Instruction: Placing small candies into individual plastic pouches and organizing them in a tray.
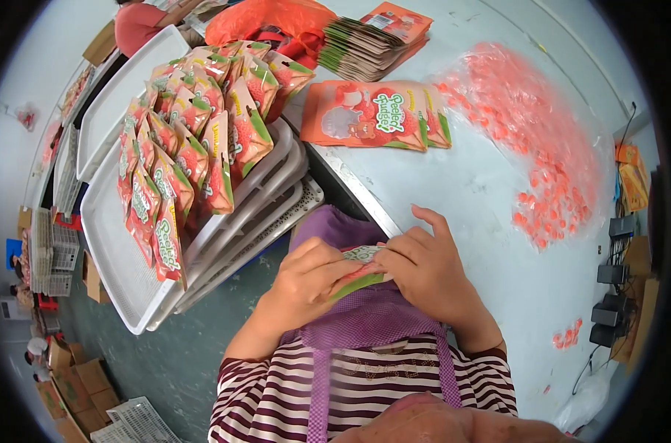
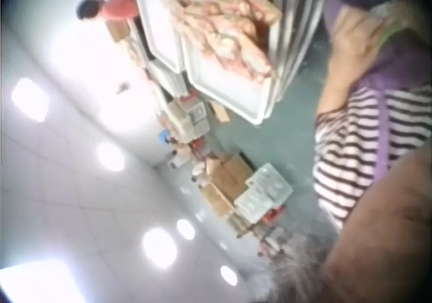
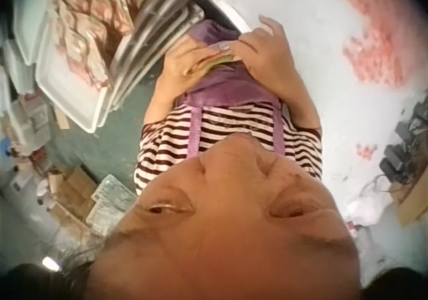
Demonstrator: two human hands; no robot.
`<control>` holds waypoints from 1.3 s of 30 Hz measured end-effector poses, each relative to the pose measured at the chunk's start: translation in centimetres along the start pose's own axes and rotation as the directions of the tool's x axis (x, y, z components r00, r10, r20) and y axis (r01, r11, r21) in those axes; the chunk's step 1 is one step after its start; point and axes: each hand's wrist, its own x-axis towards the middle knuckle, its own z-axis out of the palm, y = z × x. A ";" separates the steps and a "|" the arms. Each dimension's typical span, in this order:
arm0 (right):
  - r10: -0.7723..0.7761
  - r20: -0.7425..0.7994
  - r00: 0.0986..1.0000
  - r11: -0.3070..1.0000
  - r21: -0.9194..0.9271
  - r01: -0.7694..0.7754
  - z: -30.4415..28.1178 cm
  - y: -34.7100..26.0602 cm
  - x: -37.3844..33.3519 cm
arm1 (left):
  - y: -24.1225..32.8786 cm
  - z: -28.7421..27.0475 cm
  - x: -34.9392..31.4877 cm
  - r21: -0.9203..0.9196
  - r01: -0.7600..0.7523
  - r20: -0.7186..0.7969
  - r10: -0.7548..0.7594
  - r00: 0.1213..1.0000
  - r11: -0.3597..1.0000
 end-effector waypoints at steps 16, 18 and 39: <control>-0.090 -0.009 0.996 0.991 0.094 0.091 0.6 0.8 -0.2 | -0.1 0.0 -0.2 0.036 -0.072 0.041 0.070 0.997 0.997; -0.080 -0.011 0.997 0.992 0.101 0.081 0.8 0.7 -0.2 | -0.3 0.0 -0.2 0.040 -0.086 0.047 0.084 0.995 0.995; 0.009 0.043 0.999 0.935 0.353 -0.023 0.3 0.6 0.0 | -0.8 -3.7 -2.6 -0.207 0.059 0.071 -0.046 0.996 0.977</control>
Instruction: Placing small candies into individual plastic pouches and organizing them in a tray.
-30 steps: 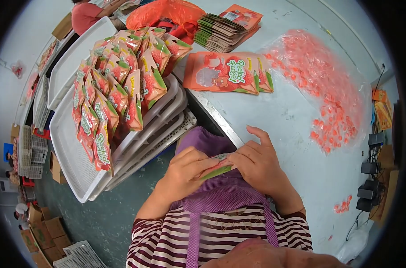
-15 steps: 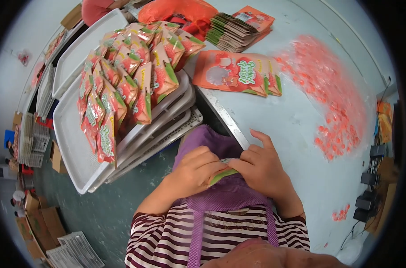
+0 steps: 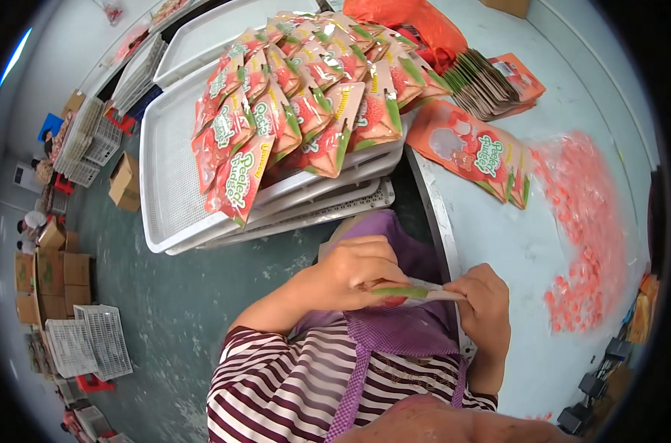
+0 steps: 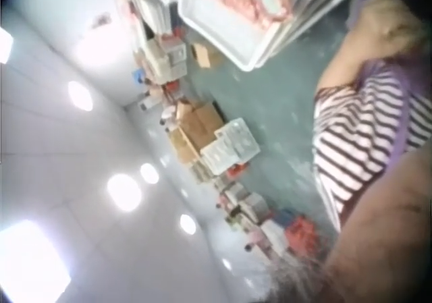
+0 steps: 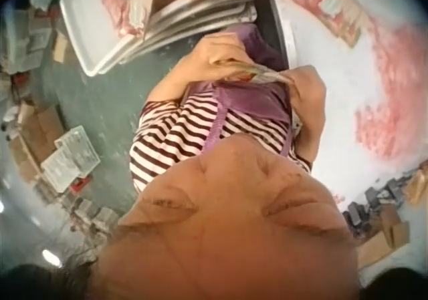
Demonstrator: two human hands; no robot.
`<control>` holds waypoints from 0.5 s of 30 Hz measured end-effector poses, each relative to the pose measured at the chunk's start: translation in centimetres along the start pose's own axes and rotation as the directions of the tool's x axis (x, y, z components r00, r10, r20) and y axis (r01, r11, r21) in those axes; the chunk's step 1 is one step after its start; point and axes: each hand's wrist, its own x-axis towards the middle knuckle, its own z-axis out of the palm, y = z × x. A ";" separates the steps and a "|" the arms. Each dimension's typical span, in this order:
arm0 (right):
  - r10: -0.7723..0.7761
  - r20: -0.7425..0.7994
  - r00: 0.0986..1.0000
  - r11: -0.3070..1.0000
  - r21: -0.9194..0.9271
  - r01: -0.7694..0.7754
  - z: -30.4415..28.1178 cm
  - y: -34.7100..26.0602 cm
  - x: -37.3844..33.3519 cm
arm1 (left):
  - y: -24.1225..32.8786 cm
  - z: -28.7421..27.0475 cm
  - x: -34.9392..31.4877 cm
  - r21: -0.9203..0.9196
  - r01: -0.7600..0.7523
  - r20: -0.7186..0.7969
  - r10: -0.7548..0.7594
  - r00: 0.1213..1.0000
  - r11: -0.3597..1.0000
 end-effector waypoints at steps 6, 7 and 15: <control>-0.026 -0.004 1.000 0.997 0.075 0.026 -0.4 -0.5 0.0 | -0.8 -0.4 -1.7 -0.237 0.077 0.142 -0.044 0.989 0.968; -0.028 -0.070 0.997 0.989 0.144 0.038 0.0 -0.6 0.1 | -1.2 -0.2 -2.7 -0.230 0.079 0.130 -0.050 0.990 0.970; 0.199 -0.390 0.899 0.924 0.379 -0.040 -1.1 2.2 -1.2 | 5.7 -5.6 -8.2 0.036 0.296 -0.854 -0.124 0.505 0.955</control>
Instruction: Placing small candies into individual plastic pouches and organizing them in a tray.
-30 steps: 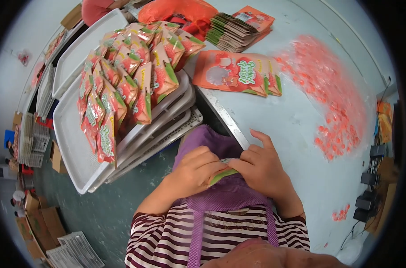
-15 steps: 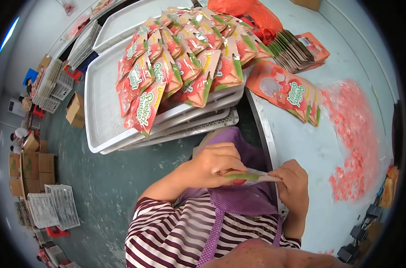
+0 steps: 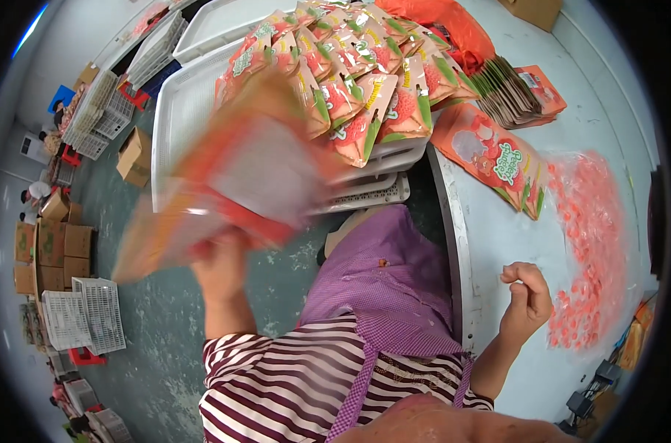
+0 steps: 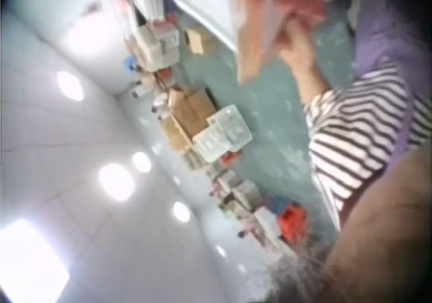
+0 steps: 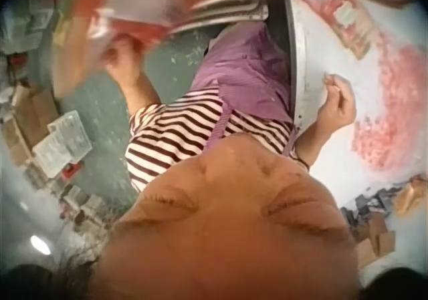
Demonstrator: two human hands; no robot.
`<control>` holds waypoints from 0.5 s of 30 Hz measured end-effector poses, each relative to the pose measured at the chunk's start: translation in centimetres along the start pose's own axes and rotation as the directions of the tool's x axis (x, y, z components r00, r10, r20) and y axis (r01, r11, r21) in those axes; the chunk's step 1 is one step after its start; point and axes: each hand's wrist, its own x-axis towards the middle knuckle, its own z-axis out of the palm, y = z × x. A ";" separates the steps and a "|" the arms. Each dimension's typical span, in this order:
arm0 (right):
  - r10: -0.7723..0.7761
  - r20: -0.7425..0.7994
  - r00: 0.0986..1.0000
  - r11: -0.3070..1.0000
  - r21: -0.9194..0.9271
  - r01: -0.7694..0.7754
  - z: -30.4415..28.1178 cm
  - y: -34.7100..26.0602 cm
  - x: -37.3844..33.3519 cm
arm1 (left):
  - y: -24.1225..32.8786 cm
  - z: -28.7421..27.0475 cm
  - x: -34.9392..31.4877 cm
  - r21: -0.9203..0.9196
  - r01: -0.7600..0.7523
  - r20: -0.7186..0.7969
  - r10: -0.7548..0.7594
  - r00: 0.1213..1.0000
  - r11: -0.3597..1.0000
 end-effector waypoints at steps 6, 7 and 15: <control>0.026 -0.015 1.000 0.955 -0.296 -0.029 -0.2 1.4 0.4 | -8.2 -3.5 7.4 0.770 -0.266 -0.021 0.439 0.898 0.580; 0.058 -0.023 0.998 0.920 -0.387 -0.062 -0.4 1.8 0.6 | -10.9 -4.7 7.2 0.779 -0.226 0.029 0.326 0.945 0.585; 0.045 -0.081 0.996 0.668 -0.739 -0.090 -3.2 8.2 4.3 | -11.9 -8.5 7.3 0.552 0.260 0.162 -0.407 0.899 0.792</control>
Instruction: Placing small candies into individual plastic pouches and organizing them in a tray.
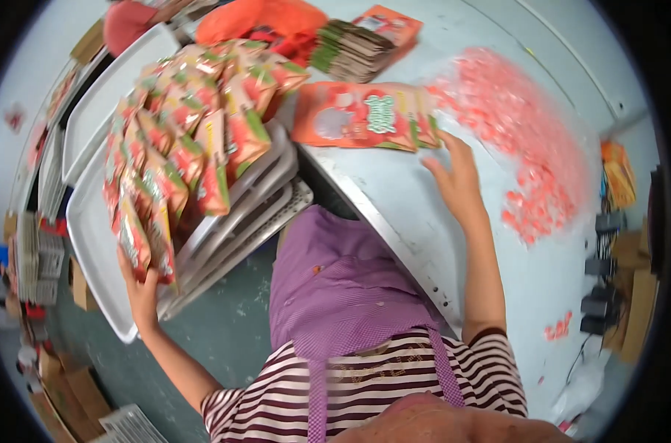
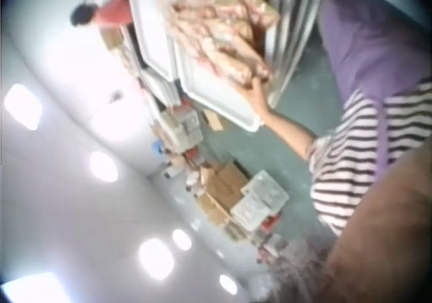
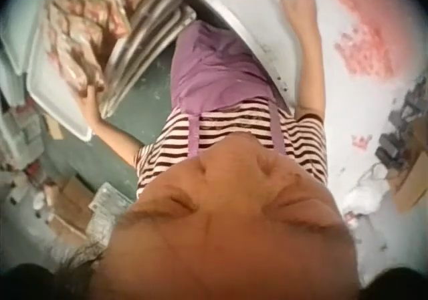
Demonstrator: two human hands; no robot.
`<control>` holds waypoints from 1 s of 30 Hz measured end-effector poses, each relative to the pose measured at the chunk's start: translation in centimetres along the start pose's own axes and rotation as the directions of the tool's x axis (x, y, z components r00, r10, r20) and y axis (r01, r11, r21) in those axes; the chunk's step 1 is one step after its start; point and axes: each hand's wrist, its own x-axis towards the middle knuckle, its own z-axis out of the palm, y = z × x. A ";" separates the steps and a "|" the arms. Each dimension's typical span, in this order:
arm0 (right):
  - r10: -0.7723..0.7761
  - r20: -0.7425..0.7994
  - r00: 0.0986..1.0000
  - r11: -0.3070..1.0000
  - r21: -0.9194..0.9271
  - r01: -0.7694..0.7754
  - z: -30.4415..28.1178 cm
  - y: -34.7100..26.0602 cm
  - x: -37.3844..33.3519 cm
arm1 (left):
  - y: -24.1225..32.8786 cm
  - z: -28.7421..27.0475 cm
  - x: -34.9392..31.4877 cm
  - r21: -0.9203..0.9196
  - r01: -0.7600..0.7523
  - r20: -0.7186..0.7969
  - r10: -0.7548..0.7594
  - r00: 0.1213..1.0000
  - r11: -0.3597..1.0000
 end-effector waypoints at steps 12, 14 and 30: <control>0.517 0.144 0.844 0.847 0.056 -0.528 7.6 7.1 5.1 | 11.3 8.1 -3.2 0.433 -0.643 -0.033 0.724 0.689 0.632; 0.549 0.197 0.812 0.732 0.355 -0.581 7.3 7.8 4.1 | 12.9 9.7 -4.0 0.371 -0.694 0.009 0.745 0.667 0.617; 0.173 0.286 0.942 0.686 0.652 -0.324 0.3 -6.1 -6.2 | 19.7 26.0 -8.0 -0.666 0.066 0.504 0.383 0.774 0.743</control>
